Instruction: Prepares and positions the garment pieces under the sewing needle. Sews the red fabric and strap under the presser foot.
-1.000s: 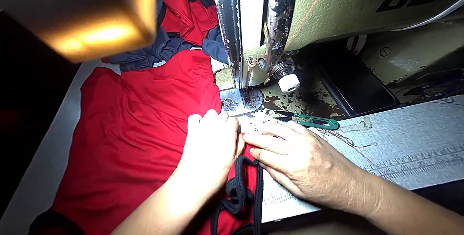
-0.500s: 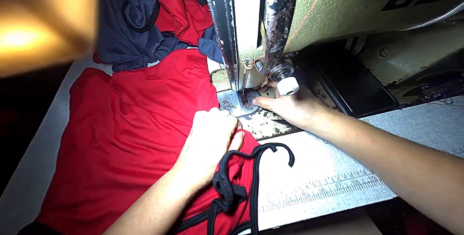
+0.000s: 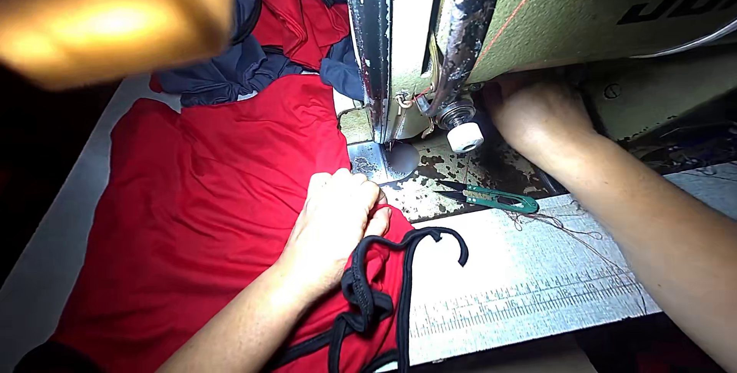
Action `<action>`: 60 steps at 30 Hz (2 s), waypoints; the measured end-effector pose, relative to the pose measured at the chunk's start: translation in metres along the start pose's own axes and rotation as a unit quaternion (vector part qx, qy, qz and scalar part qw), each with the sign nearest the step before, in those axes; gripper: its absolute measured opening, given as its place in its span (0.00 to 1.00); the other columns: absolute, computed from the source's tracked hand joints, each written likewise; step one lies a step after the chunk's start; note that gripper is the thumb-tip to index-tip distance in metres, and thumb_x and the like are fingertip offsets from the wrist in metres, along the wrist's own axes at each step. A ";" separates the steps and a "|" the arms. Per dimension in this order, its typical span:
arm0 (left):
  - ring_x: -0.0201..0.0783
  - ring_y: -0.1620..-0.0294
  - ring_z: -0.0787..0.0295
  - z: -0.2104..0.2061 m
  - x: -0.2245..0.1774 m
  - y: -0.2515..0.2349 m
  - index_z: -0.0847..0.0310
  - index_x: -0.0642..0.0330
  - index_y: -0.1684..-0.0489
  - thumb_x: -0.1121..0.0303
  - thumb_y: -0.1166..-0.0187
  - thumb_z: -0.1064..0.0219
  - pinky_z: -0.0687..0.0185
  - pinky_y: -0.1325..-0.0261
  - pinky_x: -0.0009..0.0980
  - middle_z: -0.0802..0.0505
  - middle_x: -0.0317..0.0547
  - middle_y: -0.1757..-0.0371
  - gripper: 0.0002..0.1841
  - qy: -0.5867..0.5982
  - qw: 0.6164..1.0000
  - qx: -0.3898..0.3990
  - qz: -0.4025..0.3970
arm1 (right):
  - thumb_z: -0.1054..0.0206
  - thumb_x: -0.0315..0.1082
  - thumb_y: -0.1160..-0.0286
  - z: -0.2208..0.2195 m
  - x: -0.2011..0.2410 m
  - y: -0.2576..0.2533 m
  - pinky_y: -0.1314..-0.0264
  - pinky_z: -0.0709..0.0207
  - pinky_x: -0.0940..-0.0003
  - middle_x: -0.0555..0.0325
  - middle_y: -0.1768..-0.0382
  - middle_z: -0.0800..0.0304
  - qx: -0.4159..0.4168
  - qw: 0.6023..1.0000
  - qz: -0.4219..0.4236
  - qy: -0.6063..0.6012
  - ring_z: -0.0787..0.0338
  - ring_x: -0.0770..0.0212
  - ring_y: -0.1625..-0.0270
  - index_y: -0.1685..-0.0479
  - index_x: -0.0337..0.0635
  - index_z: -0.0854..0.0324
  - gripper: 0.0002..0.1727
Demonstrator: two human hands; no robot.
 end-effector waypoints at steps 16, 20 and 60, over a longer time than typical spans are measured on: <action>0.46 0.55 0.19 0.014 -0.009 -0.009 0.12 0.49 0.69 0.54 0.23 0.39 0.35 0.48 0.51 0.16 0.39 0.67 0.14 -0.069 0.993 0.050 0.076 | 0.41 0.42 0.17 -0.012 0.059 0.101 0.49 0.31 0.65 0.68 0.53 0.04 -0.030 0.875 0.425 -0.228 0.14 0.64 0.49 0.61 0.53 0.05 0.16; 0.48 0.56 0.17 0.007 0.005 -0.024 0.13 0.53 0.67 0.58 0.19 0.40 0.34 0.48 0.53 0.15 0.43 0.67 0.13 -0.040 0.996 0.036 0.071 | 0.41 0.44 0.17 -0.015 0.060 0.093 0.49 0.32 0.60 0.66 0.53 0.05 -0.043 0.902 0.391 -0.178 0.15 0.60 0.51 0.63 0.52 0.07 0.17; 0.50 0.50 0.18 -0.008 0.032 -0.056 0.14 0.57 0.67 0.57 0.16 0.41 0.35 0.48 0.50 0.15 0.46 0.64 0.16 -0.032 0.996 -0.027 0.083 | 0.44 0.40 0.18 -0.024 0.057 0.086 0.45 0.30 0.58 0.65 0.36 0.08 -0.033 0.937 0.314 -0.150 0.15 0.57 0.45 0.42 0.49 0.08 0.19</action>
Point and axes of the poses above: each hand's wrist, its own y-axis away from the middle knuckle, its own z-axis out of the back of the hand, x = y × z, the point moved 2 cm from there along -y, towards the middle knuckle
